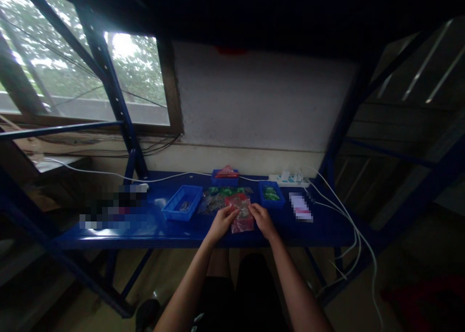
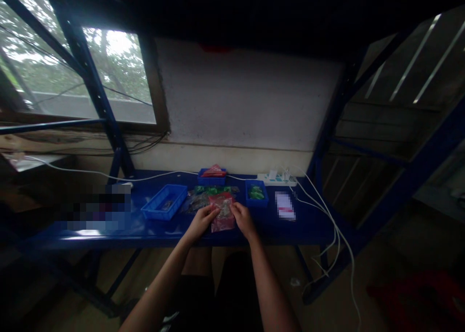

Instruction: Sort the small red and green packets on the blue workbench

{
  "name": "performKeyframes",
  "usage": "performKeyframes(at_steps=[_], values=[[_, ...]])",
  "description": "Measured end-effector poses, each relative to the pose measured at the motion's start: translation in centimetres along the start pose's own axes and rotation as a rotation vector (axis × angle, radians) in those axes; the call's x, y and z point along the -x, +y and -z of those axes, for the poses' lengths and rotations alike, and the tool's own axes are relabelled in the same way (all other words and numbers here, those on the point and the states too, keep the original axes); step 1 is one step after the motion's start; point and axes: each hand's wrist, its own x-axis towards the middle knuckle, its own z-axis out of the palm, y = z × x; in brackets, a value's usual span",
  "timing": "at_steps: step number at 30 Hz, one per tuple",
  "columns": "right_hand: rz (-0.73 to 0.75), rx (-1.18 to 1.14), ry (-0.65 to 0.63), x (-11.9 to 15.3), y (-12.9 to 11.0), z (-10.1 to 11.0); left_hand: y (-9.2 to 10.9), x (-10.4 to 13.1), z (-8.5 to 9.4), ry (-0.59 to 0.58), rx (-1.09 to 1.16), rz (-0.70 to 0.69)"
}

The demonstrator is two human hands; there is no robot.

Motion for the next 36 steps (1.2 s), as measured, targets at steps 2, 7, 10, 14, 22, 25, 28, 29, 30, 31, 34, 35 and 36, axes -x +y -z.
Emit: performKeyframes(at_steps=[2,7,10,14,22,25,28,29,30,31,34,35,36], values=[[0.006,0.012,-0.001,0.1,0.0,0.0,0.1,0.0,-0.1,0.006,0.021,0.011],[-0.017,-0.013,0.039,0.1,0.1,0.1,0.2,0.0,-0.1,-0.003,0.109,0.051],[-0.021,-0.022,0.061,0.1,0.0,0.1,0.0,0.0,-0.1,0.001,0.121,0.071],[-0.034,-0.062,0.017,0.2,-0.2,0.0,0.0,0.0,-0.1,0.022,0.141,0.053],[-0.021,-0.087,0.012,0.2,-0.4,0.0,0.7,0.1,0.1,0.06,0.121,0.048],[0.046,-0.027,0.112,0.3,-0.8,0.2,0.2,-0.1,0.3,0.077,0.141,0.055],[-0.017,-0.06,0.065,0.5,-0.9,0.3,-0.4,-0.3,0.3,0.124,0.143,0.037],[-0.05,-0.094,0.028,0.6,-0.9,0.3,-0.6,-0.4,0.3,0.147,0.138,0.023],[-0.074,-0.133,-0.002,0.7,-0.9,0.3,-0.7,-0.5,0.3,0.173,0.131,0.008],[-0.087,-0.173,-0.018,0.8,-0.9,0.3,-0.8,-0.6,0.4,0.204,0.123,-0.008],[-0.076,-0.281,-0.02,0.9,-0.8,0.4,-0.8,-0.7,0.4,0.298,0.091,-0.041],[-0.066,-0.305,-0.025,0.9,-0.8,0.5,-0.8,-0.7,0.4,0.3,0.079,-0.039],[-0.058,-0.322,-0.037,0.9,-0.8,0.5,-0.8,-0.7,0.4,0.279,0.071,-0.028]])
